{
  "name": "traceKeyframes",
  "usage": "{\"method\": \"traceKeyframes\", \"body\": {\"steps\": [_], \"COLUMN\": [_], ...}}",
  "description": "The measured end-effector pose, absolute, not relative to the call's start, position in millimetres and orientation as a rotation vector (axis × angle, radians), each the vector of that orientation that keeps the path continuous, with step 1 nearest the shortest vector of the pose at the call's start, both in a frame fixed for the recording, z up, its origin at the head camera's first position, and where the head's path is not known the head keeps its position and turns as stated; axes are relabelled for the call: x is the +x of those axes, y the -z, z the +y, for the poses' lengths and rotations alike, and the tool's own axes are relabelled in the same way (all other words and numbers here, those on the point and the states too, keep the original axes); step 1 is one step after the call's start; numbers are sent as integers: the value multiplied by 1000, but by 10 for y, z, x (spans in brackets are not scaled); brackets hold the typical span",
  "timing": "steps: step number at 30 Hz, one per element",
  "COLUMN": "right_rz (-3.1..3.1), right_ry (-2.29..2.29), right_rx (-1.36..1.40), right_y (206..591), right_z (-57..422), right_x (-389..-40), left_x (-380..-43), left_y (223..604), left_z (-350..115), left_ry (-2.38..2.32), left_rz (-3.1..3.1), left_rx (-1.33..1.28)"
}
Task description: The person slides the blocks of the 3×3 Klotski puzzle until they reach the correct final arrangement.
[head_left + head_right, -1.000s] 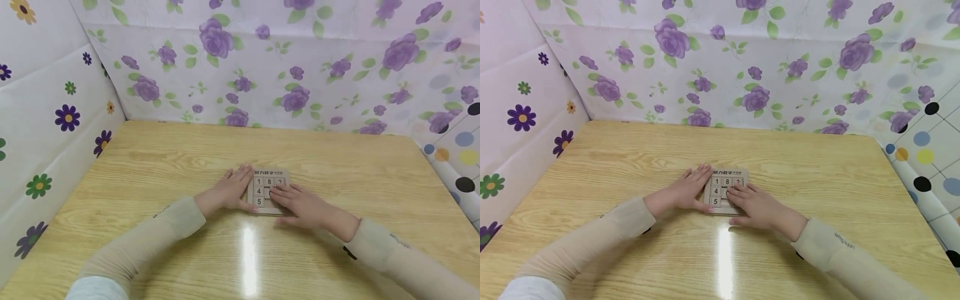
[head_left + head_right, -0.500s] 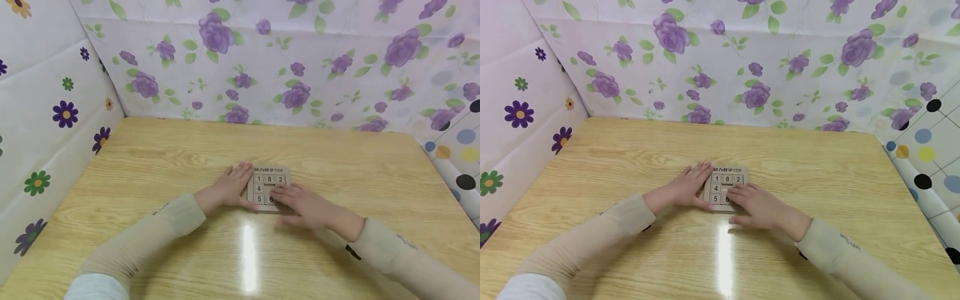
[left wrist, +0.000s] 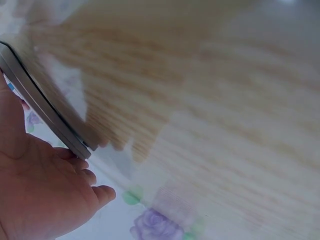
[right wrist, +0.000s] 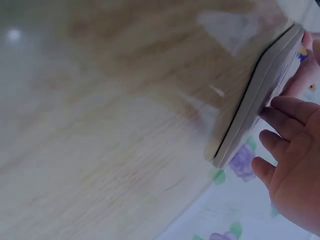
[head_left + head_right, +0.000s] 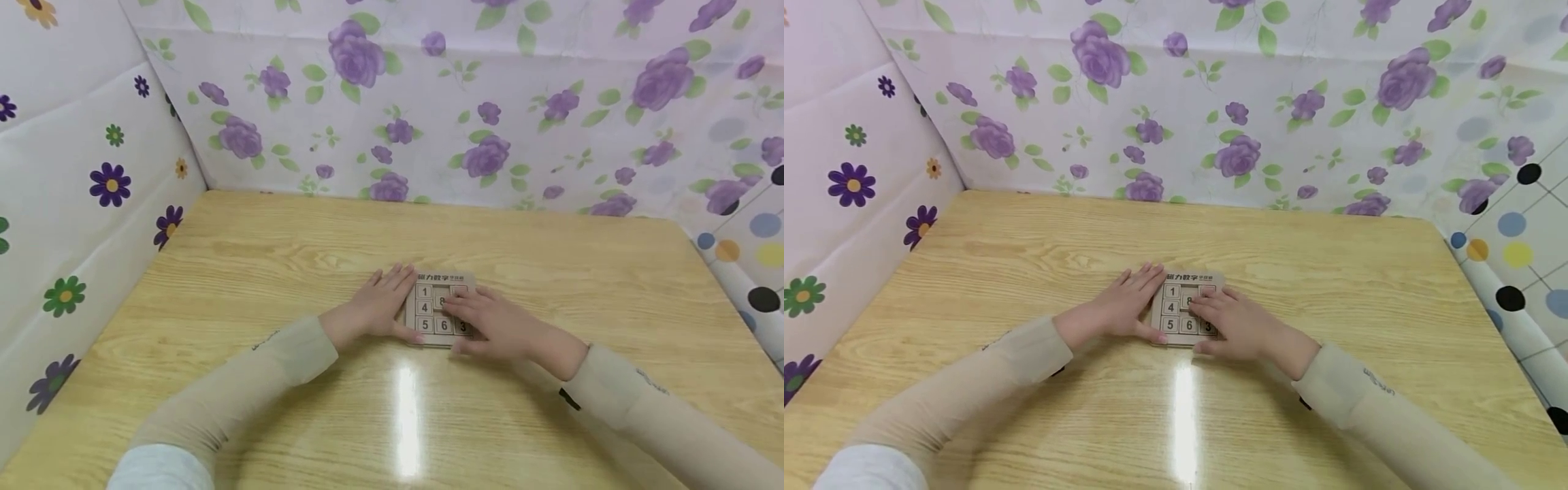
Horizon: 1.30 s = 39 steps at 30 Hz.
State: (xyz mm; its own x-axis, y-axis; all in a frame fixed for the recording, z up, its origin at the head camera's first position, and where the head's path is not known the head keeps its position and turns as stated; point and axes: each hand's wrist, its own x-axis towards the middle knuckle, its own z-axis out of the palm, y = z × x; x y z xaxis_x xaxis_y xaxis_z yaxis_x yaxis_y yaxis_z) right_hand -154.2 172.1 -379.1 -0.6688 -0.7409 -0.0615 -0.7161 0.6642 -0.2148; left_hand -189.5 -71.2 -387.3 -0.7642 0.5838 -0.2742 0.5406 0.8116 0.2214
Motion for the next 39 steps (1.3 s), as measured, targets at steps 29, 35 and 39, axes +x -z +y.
{"method": "traceKeyframes", "body": {"steps": [29,35,39], "right_rz": [2722,2718,2732], "right_ry": [368,378,406], "right_rx": [-1144,-1149,-1149], "right_y": [3800,3784,3741], "right_z": [1737,1763,1851], "right_x": [-1606,-1601,-1540], "left_x": [-1904,-1913,-1918], "left_y": [3869,3875,3874], "left_z": [-701,-699,-708], "left_ry": [-193,-189,-202], "left_rz": [2657,2665,2663], "left_rx": [862,860,861]}}
